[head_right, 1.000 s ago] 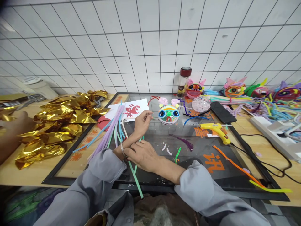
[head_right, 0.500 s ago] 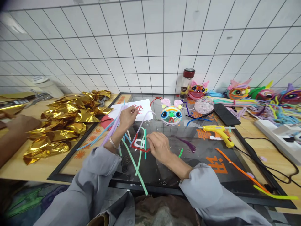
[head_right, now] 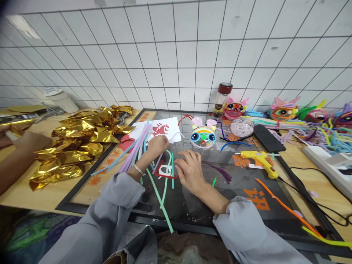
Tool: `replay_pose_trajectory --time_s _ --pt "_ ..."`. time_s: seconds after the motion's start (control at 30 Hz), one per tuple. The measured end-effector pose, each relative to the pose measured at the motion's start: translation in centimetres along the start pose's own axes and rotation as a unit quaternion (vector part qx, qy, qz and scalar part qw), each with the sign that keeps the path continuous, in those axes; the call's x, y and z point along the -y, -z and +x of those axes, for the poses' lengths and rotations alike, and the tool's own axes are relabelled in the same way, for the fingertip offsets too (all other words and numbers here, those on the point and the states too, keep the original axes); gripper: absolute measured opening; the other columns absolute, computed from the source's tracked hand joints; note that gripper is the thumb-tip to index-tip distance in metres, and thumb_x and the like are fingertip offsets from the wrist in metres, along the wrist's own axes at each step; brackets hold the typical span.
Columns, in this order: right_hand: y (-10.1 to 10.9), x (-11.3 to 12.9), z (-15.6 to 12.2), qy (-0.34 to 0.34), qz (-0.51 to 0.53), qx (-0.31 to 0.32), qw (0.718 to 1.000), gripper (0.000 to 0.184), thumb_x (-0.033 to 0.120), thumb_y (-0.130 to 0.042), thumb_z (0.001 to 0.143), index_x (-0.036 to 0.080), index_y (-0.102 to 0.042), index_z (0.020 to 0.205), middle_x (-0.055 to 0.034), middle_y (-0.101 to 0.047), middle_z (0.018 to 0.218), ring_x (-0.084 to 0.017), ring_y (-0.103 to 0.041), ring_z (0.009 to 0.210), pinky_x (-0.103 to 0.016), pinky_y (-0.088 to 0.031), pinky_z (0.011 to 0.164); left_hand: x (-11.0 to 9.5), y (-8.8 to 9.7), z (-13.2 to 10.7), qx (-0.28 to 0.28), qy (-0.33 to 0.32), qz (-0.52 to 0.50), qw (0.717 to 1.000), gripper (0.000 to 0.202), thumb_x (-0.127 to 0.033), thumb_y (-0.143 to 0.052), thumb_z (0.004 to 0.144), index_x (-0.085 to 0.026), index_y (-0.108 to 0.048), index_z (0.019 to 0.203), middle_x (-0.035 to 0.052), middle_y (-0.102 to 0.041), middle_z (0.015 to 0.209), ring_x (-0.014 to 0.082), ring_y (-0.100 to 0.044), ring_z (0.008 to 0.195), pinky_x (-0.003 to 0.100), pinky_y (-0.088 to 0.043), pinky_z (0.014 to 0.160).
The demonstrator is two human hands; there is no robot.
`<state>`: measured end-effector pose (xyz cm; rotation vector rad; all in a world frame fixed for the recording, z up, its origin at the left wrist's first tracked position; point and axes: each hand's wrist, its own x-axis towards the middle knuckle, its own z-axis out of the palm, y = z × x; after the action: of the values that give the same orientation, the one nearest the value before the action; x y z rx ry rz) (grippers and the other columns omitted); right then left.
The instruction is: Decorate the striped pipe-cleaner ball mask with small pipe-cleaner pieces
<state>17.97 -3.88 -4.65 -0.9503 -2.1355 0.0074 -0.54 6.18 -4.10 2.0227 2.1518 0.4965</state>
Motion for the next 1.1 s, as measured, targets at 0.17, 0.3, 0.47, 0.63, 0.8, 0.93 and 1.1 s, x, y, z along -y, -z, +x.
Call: replay_pose_trajectory --time_s 0.17,0.3,0.47,0.63,0.8,0.93,1.1 --pt "-0.1 -0.4 0.1 0.030 0.039 -0.008 0.999 0.016 0.011 -0.049 0.088 0.017 -0.062 0.095 -0.0087 -0.065 0.093 -0.020 -0.057 0.087 -0.036 -0.042 0.074 1.4 1.1 1.0 -0.013 -0.020 -0.078 0.997 0.018 -0.019 -0.047 0.079 -0.016 -0.064 0.081 0.0123 -0.070 0.084 0.0269 -0.066 0.087 0.037 -0.048 0.079" --pt "0.3 -0.1 0.3 0.049 0.041 -0.044 0.997 0.018 0.011 -0.048 0.089 0.017 -0.062 0.098 -0.0075 -0.066 0.085 -0.019 -0.059 0.079 -0.034 -0.044 0.069 2.9 2.5 1.9 -0.007 -0.080 -0.186 0.979 0.012 -0.018 -0.043 0.082 -0.017 -0.055 0.081 0.0052 -0.069 0.076 0.0171 -0.063 0.070 0.029 -0.049 0.070" --pt "1.6 0.0 0.6 0.024 0.069 -0.151 0.986 0.022 0.012 -0.048 0.089 0.018 -0.063 0.103 -0.0062 -0.068 0.081 -0.017 -0.060 0.073 -0.032 -0.047 0.067 2.5 4.1 1.4 -0.052 -0.154 -0.283 0.945 0.015 -0.024 -0.037 0.088 -0.017 -0.050 0.089 0.0027 -0.063 0.076 0.0135 -0.059 0.071 0.027 -0.049 0.070" --pt "3.1 -1.7 0.9 -0.139 0.160 -0.251 0.945 0.024 0.026 -0.047 0.093 0.021 -0.065 0.108 -0.0026 -0.065 0.079 -0.014 -0.058 0.066 -0.029 -0.046 0.062 -0.4 4.9 -0.6 -0.246 -0.349 -0.197 0.882 0.018 -0.028 -0.043 0.092 -0.018 -0.057 0.085 0.0049 -0.063 0.081 0.0180 -0.056 0.080 0.034 -0.042 0.077" --pt "4.3 -3.1 1.4 -0.206 0.246 -0.214 0.923 0.032 0.039 -0.046 0.094 0.019 -0.068 0.104 0.0026 -0.053 0.061 -0.011 -0.045 0.052 -0.026 -0.037 0.052 -2.1 4.6 -1.7 -0.327 -0.427 -0.096 0.838 0.020 -0.026 -0.041 0.095 -0.019 -0.057 0.085 0.0024 -0.063 0.075 0.0181 -0.055 0.080 0.035 -0.037 0.078" --pt "4.7 -2.7 1.8 -0.208 0.240 -0.151 0.936 0.024 0.037 -0.058 0.087 0.018 -0.072 0.092 0.0011 -0.059 0.065 -0.010 -0.048 0.056 -0.025 -0.037 0.055 -2.5 4.0 -2.2 -0.336 -0.450 -0.061 0.825 0.019 -0.024 -0.042 0.095 -0.019 -0.058 0.086 0.0024 -0.065 0.075 0.0177 -0.055 0.079 0.036 -0.036 0.080" --pt "4.0 -2.7 1.7 -0.256 0.279 -0.076 0.923 0.020 0.033 -0.064 0.079 0.016 -0.071 0.087 0.0014 -0.059 0.062 -0.010 -0.049 0.054 -0.023 -0.038 0.051 -2.9 3.2 -2.6 -0.343 -0.469 -0.091 0.809 0.015 -0.020 -0.044 0.094 -0.018 -0.058 0.087 0.0037 -0.068 0.076 0.0176 -0.056 0.078 0.035 -0.037 0.078"
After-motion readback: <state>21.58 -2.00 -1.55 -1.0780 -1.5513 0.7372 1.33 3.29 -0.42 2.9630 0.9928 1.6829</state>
